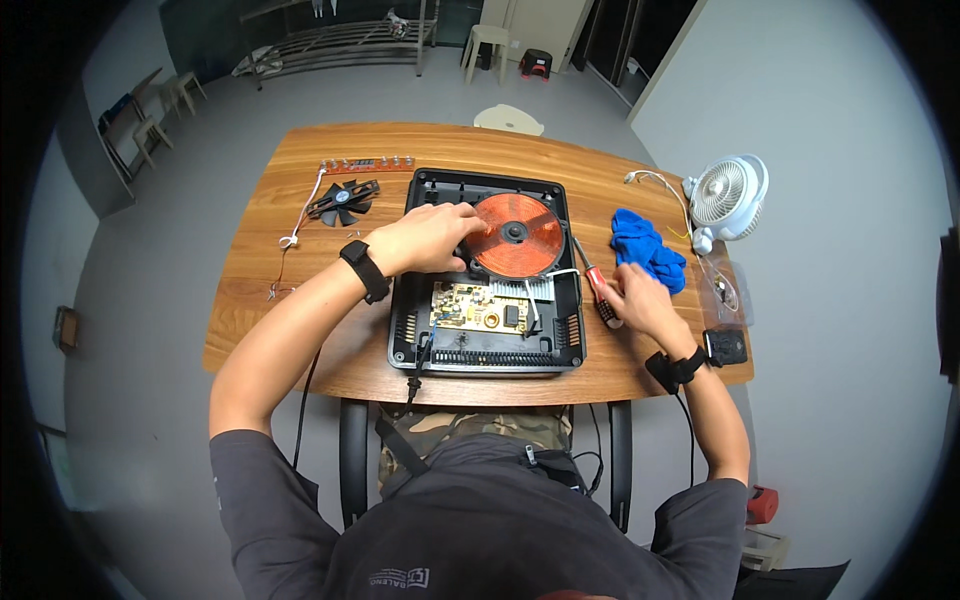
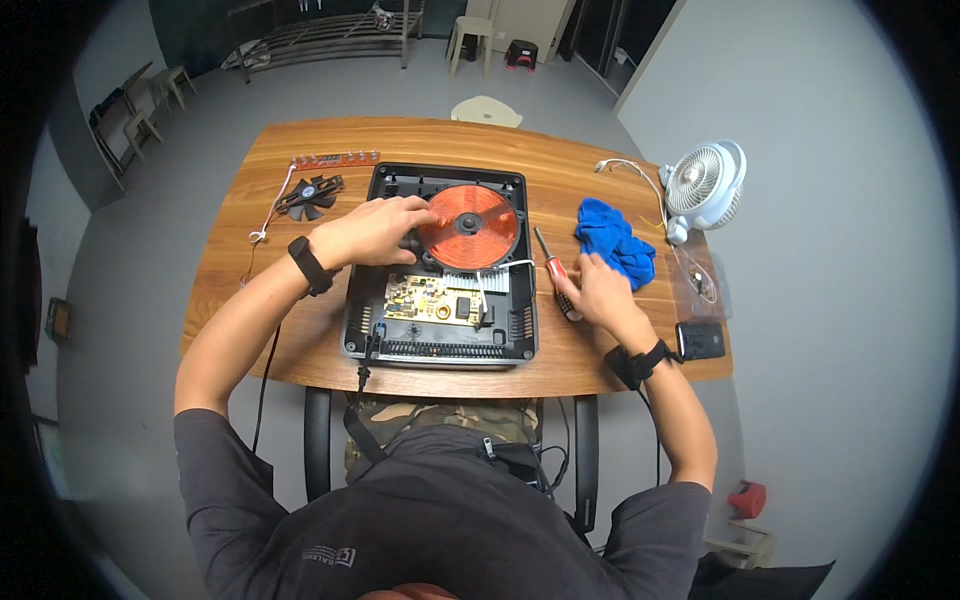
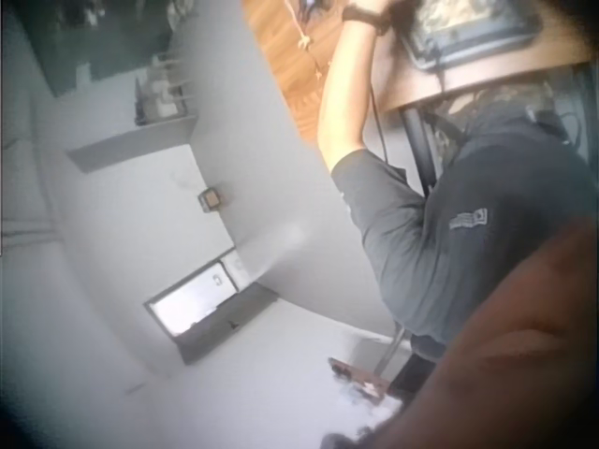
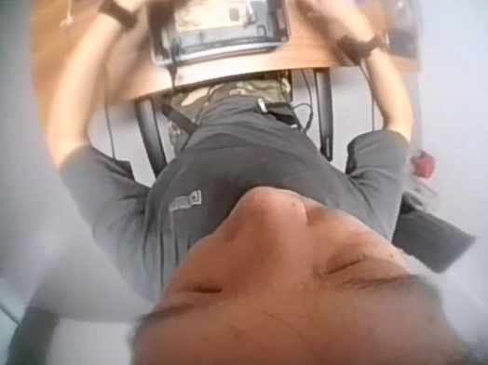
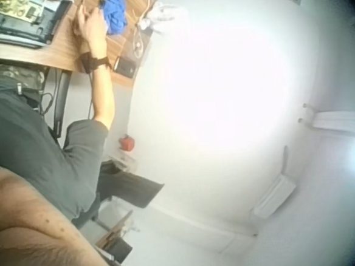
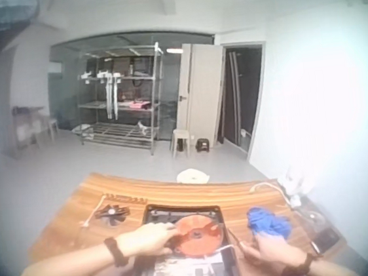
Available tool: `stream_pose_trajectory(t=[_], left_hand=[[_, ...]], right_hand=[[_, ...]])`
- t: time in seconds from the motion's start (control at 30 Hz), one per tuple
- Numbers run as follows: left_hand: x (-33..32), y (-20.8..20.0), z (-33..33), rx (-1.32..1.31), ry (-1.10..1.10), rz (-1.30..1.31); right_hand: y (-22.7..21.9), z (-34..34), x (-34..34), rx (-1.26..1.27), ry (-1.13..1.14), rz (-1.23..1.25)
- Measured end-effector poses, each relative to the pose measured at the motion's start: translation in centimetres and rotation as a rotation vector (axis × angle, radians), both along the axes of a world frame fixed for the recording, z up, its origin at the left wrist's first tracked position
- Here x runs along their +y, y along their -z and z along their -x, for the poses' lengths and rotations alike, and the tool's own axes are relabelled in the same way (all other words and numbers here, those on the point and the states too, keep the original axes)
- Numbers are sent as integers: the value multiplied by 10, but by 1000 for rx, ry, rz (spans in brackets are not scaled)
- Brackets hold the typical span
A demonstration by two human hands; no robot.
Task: The person assembles an electronic device on a wooden table. They place a copper-colored circular component into the chassis, secure it with a screwdriver, wipe a small fan with a blue cloth, and install the fan onto the device.
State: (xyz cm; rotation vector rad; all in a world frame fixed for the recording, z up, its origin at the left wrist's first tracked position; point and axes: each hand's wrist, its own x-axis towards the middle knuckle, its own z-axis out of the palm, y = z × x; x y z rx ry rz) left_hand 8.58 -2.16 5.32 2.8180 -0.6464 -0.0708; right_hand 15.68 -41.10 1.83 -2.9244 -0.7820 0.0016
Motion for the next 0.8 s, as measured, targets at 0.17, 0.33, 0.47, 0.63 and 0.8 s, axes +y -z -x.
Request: stream_pose_trajectory(t=[0.17,0.33,0.47,0.63,0.8], left_hand=[[1,8,-6,134,-131,-151],[-4,21,-13,41,-87,-127],[-12,26,-22,-259,81,-266],[-11,18,-23,-247,102,-413],[-9,1,-12,-403,115,-317]], right_hand=[[-47,-29,45,-36,-219,-130],[-37,-78,112,105,-427,-144],[-21,-104,149,258,-452,-119],[-15,-113,166,335,-399,-83],[-27,-119,156,438,-401,-103]])
